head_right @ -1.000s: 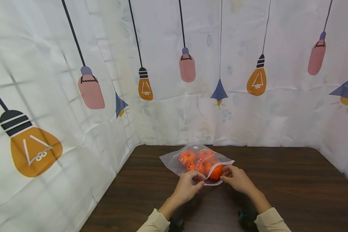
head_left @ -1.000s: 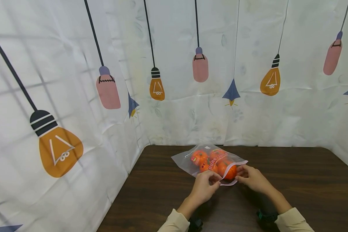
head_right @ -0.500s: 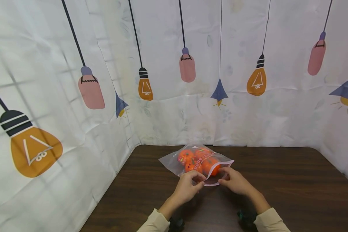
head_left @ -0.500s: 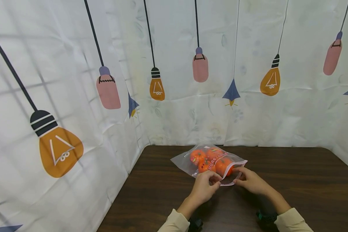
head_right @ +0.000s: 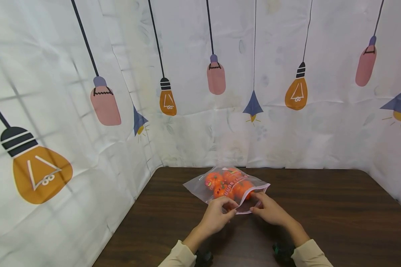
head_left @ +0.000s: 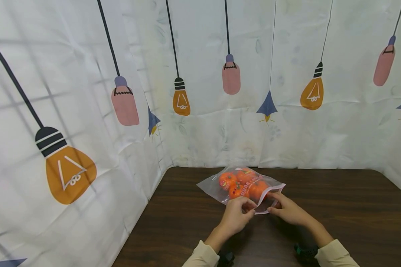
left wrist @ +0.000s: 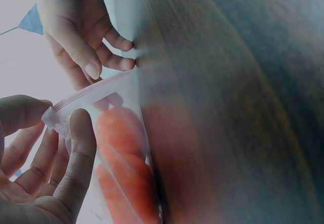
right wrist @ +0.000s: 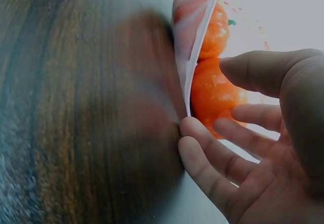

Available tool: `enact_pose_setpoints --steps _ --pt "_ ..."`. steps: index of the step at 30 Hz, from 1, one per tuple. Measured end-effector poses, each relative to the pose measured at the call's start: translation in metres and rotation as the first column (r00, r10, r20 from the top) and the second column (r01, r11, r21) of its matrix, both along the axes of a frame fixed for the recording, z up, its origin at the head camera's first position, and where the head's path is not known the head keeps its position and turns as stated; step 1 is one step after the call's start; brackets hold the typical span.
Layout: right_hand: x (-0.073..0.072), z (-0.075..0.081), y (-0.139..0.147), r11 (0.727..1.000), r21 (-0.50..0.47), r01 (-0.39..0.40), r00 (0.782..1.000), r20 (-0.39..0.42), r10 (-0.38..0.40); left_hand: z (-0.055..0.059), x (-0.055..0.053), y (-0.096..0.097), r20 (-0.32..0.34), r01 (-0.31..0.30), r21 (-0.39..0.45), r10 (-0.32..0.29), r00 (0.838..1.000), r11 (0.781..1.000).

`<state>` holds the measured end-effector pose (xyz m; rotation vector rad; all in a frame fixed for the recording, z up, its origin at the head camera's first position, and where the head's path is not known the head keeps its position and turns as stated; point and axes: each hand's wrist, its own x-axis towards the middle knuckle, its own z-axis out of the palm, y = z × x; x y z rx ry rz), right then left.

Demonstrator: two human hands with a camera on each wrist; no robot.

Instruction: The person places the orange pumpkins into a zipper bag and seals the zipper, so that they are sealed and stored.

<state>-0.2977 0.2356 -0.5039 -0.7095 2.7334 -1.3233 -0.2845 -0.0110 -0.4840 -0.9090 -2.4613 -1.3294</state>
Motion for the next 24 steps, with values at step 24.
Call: enact_pose_setpoints --steps 24 --pt "0.0 0.014 0.006 0.985 -0.069 0.157 0.987 -0.019 -0.159 0.001 0.002 0.0 0.039 0.043 -0.017 -0.042 0.998 0.999"
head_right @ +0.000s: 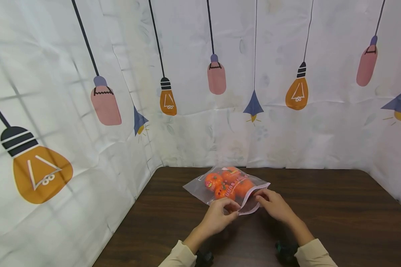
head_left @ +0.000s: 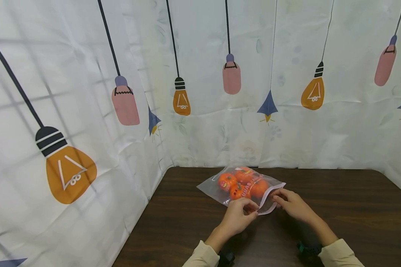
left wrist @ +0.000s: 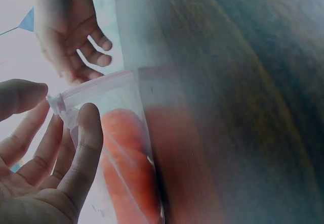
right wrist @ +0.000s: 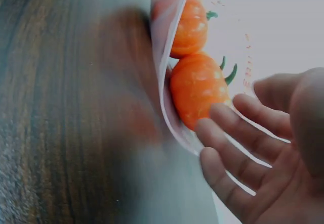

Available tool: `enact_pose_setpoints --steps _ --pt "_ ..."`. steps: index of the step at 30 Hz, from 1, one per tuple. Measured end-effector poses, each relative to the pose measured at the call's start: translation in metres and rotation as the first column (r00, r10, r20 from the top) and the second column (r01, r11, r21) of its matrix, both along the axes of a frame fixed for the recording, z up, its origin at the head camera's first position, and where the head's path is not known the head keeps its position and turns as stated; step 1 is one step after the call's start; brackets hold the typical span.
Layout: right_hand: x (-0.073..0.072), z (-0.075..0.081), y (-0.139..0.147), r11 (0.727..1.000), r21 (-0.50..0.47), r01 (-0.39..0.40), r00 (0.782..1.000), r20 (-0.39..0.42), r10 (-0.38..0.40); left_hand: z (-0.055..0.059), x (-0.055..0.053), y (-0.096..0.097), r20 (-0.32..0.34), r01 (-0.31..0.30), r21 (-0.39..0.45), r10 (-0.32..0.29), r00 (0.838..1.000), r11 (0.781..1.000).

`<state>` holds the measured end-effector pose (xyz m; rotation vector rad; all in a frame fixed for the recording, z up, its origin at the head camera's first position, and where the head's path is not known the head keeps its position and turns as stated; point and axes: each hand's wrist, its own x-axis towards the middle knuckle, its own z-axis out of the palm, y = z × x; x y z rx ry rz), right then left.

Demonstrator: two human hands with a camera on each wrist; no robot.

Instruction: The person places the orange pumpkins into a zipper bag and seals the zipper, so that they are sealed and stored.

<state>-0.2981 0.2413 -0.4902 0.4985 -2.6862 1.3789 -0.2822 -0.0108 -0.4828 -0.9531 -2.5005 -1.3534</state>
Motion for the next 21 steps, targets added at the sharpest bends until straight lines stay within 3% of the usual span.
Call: enact_pose_setpoints --steps 6,11,16,21 --pt "0.0011 0.0061 -0.0005 0.984 -0.126 0.126 0.992 -0.004 -0.128 -0.0002 0.0006 -0.0008 0.053 0.062 -0.016 -0.061 0.997 0.998" --pt "-0.0006 0.0076 0.0 0.968 -0.218 0.127 0.991 0.0 -0.13 -0.0005 0.0011 -0.0006 0.11 0.139 -0.037 -0.134 0.985 0.99" --pt "-0.0023 0.0069 -0.0005 0.975 -0.202 0.096 0.995 0.019 -0.094 0.0008 0.0024 0.0005 0.149 0.197 -0.079 -0.184 0.972 0.977" --pt "-0.0008 0.0076 -0.0018 0.979 -0.161 0.129 0.991 0.052 -0.122 0.0025 0.0046 0.0015 0.164 0.231 -0.135 -0.208 0.964 0.964"
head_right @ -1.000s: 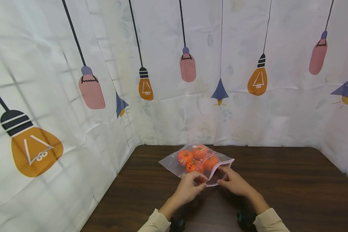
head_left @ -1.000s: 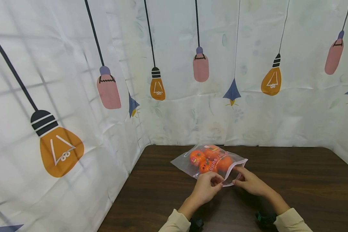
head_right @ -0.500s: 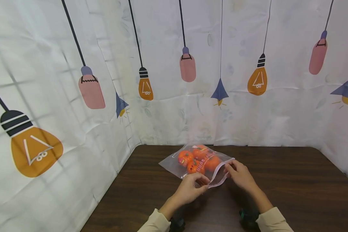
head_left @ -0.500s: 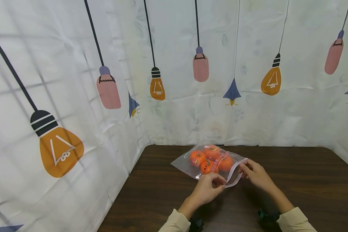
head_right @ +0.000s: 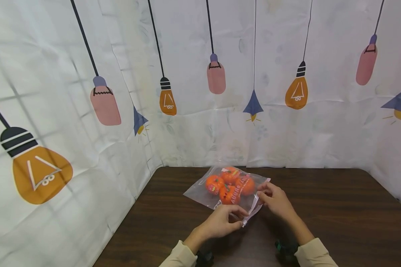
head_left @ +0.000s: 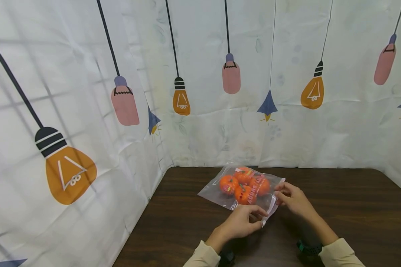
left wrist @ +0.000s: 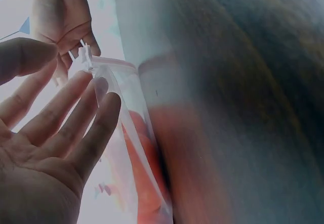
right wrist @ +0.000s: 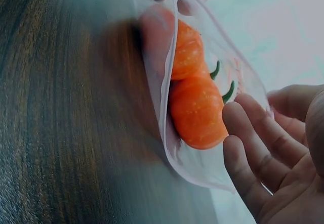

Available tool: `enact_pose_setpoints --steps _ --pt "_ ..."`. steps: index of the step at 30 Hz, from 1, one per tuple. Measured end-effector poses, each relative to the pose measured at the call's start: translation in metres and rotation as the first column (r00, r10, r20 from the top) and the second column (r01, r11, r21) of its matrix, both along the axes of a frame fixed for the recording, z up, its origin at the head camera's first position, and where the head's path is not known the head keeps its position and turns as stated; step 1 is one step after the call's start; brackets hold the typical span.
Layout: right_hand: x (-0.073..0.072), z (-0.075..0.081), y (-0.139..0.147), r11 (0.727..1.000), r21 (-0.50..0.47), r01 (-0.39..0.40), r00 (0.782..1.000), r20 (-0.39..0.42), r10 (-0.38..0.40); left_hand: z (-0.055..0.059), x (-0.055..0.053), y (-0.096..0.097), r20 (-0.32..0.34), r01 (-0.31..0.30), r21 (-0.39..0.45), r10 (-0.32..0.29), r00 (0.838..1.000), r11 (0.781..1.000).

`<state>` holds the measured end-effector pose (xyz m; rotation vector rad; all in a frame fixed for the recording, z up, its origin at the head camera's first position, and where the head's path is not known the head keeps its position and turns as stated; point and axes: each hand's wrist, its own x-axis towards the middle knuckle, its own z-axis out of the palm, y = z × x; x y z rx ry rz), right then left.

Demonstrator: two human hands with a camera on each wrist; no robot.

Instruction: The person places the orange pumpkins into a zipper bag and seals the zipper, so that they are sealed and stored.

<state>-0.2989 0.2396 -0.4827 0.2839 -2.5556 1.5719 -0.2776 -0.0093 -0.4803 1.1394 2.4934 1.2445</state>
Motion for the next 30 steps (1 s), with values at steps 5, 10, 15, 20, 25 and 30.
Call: enact_pose_setpoints --steps 5,10,15,20,25,30 --pt "0.0 -0.003 0.003 0.999 0.027 0.043 0.999 0.027 -0.043 0.0 0.0 0.002 -0.051 0.015 -0.05 -0.017 0.999 0.999" --pt "-0.002 -0.007 0.006 0.996 0.046 0.078 0.995 0.061 -0.081 0.0 0.001 0.004 -0.176 -0.027 -0.135 0.003 0.984 0.991" --pt "-0.004 -0.008 0.008 0.994 0.065 0.09 0.993 0.076 -0.095 0.001 0.004 0.006 -0.37 -0.114 -0.257 0.012 0.929 0.96" --pt "-0.004 -0.005 0.009 0.995 0.072 0.076 0.995 0.067 -0.08 -0.001 0.009 0.01 -0.565 -0.255 -0.332 0.025 0.825 0.908" --pt "-0.003 -0.001 0.01 0.995 0.081 0.052 0.998 0.043 -0.056 -0.001 0.011 0.016 -0.611 -0.347 -0.335 0.078 0.788 0.876" --pt "-0.003 0.0 0.012 0.997 0.066 0.03 0.999 0.036 -0.033 0.0 0.012 0.024 -0.618 -0.373 -0.349 0.088 0.781 0.86"
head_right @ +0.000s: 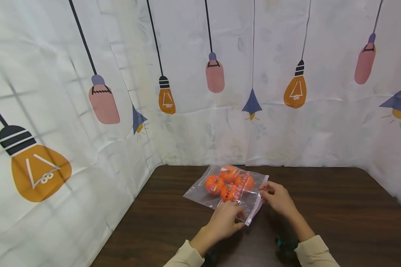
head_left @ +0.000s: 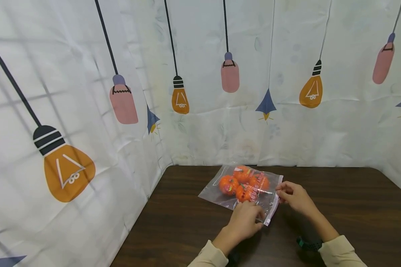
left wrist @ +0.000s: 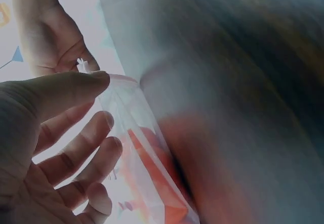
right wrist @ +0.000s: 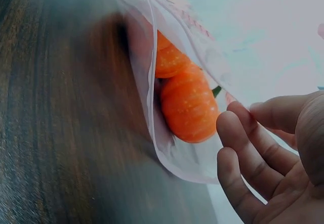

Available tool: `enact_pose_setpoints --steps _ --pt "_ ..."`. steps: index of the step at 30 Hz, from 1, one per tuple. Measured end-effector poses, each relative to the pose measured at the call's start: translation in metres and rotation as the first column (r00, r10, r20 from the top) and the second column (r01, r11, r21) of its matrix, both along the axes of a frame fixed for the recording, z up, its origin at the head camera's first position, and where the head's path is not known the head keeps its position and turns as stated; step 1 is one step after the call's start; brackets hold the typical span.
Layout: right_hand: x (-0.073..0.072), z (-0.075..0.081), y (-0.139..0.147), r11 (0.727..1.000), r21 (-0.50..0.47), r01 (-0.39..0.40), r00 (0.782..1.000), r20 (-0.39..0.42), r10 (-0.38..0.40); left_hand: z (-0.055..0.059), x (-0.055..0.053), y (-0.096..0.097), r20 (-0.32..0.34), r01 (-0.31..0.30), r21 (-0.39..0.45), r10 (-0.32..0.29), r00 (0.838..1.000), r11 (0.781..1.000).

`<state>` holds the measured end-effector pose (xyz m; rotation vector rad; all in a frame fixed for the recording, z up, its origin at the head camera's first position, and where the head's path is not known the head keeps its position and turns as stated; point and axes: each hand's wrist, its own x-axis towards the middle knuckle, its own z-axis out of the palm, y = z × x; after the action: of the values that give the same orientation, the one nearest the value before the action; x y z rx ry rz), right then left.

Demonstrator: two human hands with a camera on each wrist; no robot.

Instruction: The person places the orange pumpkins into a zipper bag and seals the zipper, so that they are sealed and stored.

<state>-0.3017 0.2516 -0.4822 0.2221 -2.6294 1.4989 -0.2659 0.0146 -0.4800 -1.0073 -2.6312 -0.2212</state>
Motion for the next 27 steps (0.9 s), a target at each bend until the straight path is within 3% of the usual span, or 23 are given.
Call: enact_pose_setpoints --steps 10,17,27 --pt "0.0 0.004 0.008 0.995 -0.012 -0.099 0.995 0.005 0.099 0.003 -0.001 0.01 -0.03 0.011 -0.002 -0.011 0.999 1.0" --pt "0.001 0.006 0.014 0.983 -0.013 -0.184 0.983 0.001 0.184 0.002 -0.005 0.016 -0.093 0.019 0.007 -0.018 0.996 1.0" --pt "0.003 0.01 0.016 0.97 0.016 -0.242 0.97 -0.021 0.242 0.005 -0.013 0.019 -0.086 -0.009 0.046 0.013 0.996 0.999"
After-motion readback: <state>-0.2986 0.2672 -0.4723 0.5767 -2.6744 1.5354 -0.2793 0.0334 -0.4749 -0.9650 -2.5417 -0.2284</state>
